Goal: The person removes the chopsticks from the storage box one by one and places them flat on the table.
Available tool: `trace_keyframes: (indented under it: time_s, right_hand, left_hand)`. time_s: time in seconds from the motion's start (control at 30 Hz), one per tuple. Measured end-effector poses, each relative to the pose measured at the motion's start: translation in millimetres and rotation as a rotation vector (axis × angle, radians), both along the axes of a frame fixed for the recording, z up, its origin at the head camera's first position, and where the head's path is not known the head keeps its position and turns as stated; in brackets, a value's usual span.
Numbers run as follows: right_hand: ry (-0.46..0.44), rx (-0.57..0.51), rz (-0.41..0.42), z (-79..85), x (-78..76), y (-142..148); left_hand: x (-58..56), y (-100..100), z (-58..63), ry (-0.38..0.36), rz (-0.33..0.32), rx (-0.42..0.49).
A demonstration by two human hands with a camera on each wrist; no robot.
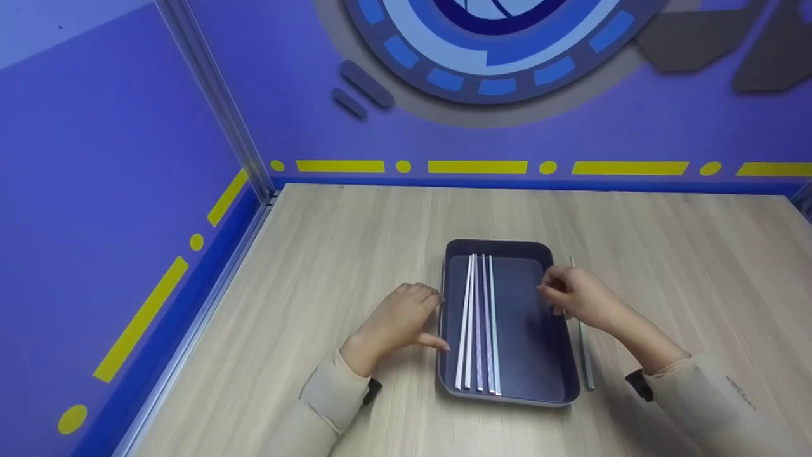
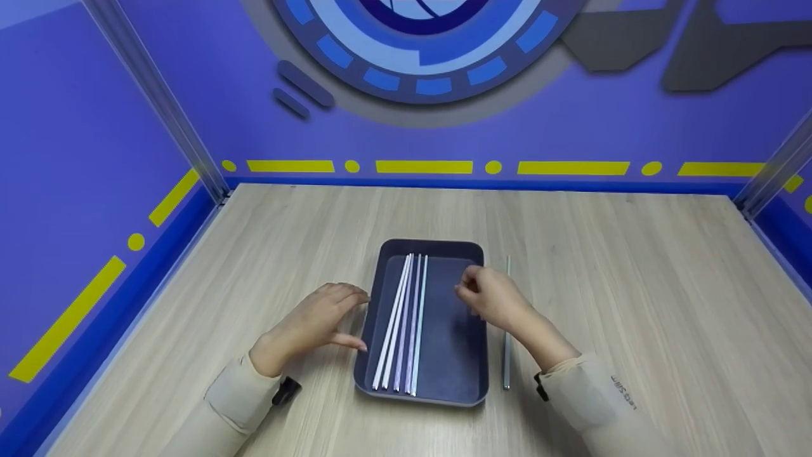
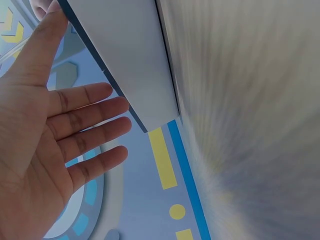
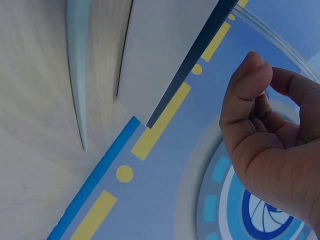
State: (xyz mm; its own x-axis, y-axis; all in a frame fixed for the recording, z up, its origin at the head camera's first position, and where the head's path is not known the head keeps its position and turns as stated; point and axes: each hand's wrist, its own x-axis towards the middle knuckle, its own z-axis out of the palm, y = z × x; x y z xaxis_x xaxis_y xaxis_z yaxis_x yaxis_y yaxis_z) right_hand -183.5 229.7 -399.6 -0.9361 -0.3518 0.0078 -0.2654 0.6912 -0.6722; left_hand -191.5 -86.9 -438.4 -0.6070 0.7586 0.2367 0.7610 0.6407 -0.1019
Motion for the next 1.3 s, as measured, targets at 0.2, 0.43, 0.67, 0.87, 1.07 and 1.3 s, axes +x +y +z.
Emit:
trace_keyframes:
  time_s: [0.2, 0.43, 0.67, 0.87, 1.07, 1.3]
  right_hand:
    - [-0.008, 0.031, 0.006, 1.1, 2.9, -7.9]
    - [0.002, 0.073, 0.053, -6.0, 1.8, -22.3]
    - [0.09, 0.098, 0.09, -14.6, -0.2, -37.9]
    - [0.063, 0.099, 0.069, -22.3, -1.2, -48.5]
    - [-0.012, 0.118, 0.074, -30.5, -3.6, -54.9]
    - [-0.103, 0.135, 0.033, -39.4, -3.1, -60.2]
  left_hand:
    - [0.5, 0.9, 0.0, -0.023, 0.006, -0.01]
    - [0.4, -0.1, 0.7, -0.034, 0.01, 0.003]
    - [-0.8, -1.2, 0.3, -0.029, 0.012, -0.005]
    - [-0.6, -1.0, 1.8, -0.059, 0.025, -0.013]
    - [-0.4, -0.5, 1.5, -0.069, 0.024, -0.002]
    - [-0.5, 0.8, 0.8, -0.074, 0.014, 0.003]
